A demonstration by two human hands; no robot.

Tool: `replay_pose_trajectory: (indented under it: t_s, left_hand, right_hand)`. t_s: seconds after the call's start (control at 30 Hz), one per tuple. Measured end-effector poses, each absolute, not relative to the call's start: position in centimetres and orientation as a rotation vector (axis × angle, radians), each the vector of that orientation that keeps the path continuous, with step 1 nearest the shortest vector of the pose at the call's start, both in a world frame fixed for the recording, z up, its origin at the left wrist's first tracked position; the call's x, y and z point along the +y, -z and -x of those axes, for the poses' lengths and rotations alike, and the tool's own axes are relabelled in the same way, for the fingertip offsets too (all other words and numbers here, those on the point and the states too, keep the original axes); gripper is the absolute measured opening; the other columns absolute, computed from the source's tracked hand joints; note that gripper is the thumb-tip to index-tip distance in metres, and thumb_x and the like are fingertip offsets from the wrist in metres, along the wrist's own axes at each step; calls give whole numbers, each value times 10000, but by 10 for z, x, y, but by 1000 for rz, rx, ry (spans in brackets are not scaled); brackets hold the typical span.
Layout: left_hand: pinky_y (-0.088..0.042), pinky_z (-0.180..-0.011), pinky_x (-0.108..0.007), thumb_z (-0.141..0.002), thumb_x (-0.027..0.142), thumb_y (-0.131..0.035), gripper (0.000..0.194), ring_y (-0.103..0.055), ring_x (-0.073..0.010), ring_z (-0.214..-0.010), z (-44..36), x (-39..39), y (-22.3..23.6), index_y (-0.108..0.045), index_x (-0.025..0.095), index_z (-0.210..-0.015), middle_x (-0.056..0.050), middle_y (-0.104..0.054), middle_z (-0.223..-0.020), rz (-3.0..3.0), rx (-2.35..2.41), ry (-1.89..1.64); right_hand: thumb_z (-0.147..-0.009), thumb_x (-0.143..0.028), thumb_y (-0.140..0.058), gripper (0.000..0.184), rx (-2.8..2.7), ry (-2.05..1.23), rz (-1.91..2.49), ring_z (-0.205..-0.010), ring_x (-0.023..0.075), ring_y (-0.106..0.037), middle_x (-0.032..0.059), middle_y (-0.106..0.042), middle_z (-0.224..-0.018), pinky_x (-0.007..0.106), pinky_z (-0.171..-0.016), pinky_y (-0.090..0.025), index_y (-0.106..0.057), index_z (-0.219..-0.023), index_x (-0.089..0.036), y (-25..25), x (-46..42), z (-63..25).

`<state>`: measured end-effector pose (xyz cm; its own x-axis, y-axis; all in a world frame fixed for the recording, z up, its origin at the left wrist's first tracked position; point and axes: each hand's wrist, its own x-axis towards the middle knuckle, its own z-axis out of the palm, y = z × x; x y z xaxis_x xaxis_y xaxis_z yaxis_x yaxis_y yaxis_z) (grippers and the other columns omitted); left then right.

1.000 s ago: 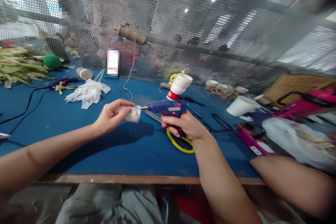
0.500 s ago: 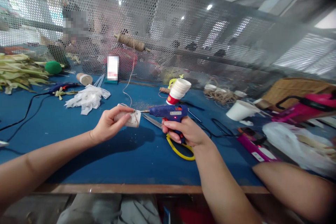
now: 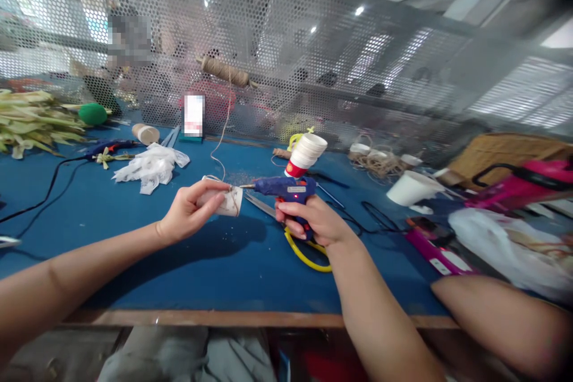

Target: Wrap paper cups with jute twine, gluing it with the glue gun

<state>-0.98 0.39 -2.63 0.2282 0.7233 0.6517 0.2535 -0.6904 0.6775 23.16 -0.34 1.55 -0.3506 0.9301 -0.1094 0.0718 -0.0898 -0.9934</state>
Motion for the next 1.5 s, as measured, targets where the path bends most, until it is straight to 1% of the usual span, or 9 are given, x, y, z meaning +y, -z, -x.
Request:
replay_pose_trajectory:
  t_s: [0.17,0.33,0.63,0.73,0.83,0.9,1.1,1.3,1.5]
  left_hand:
    - [-468,-698,-217,-804,222,-490,196,-609,-125,-793,10,4,26,-600,147,-949,-63,-670,-905,-2067,915,-1459]
    - [-471,-711,-230,-807,241,-481,203,-606,-131,-807,10,4,26,-596,143,-943,-69,-667,-921,-2041,938,-1423]
    - [-470,-667,-222,-812,253,-472,224,-609,-134,-773,9,2,24,-598,131,-952,-75,-670,-903,-2042,953,-1383]
    - [-471,-686,-227,-814,249,-470,226,-611,-137,-787,9,2,23,-599,128,-955,-83,-671,-909,-2065,950,-1392]
    - [-473,-680,-216,-812,236,-473,213,-618,-130,-768,8,0,22,-600,130,-947,-81,-676,-894,-2111,912,-1416]
    - [-475,-656,-202,-808,218,-478,204,-627,-125,-743,8,-3,21,-597,131,-947,-83,-680,-881,-2171,863,-1422]
    - [-454,-541,-171,-777,144,-498,227,-599,-95,-550,7,-10,21,-575,147,-990,-46,-673,-688,-2596,501,-1352]
    - [-459,-551,-186,-790,161,-473,234,-607,-108,-565,7,-7,26,-565,148,-1005,-57,-674,-696,-2697,445,-1236]
    - [-470,-594,-183,-802,233,-486,261,-618,-106,-659,5,-9,24,-554,146,-1038,-66,-681,-872,-2290,711,-1182]
  right_hand:
    - [-649,-258,-626,157,-1357,-1418,1242,-351,33,-331,-58,-424,-396,165,-329,-257,-604,-701,-111,-14,13,-238]
    - [-580,-262,-698,189,-1334,-971,1498,-411,57,-445,-9,-535,-475,171,-365,-329,-565,-572,-128,-1,51,-257]
    - [-678,-341,-646,275,-1448,-774,1789,-418,102,-484,33,-535,-473,236,-429,-413,-535,-530,-138,25,88,-263]
    - [-678,-353,-639,279,-1486,-622,1896,-625,195,-584,114,-601,-599,291,-563,-443,-558,-527,-133,24,89,-261]
    - [-670,-367,-647,256,-1537,-487,1934,-935,277,-550,171,-634,-821,319,-735,-416,-621,-580,-128,13,82,-251]
    - [-693,-451,-607,316,-1633,-518,1873,-962,260,-537,138,-645,-863,307,-780,-399,-657,-618,-149,4,70,-236]
    - [-767,-670,-281,634,-1977,-1543,1114,-807,167,-579,52,-667,-829,312,-762,-427,-703,-789,-196,-15,25,-182]
    - [-636,-382,-686,308,-1635,-1616,940,-823,119,-574,22,-648,-921,261,-777,-430,-661,-879,-194,-13,6,-169]
    - [-625,-278,-690,153,-1462,-1400,972,-702,91,-539,-3,-614,-762,248,-700,-424,-603,-683,-167,-8,5,-169]
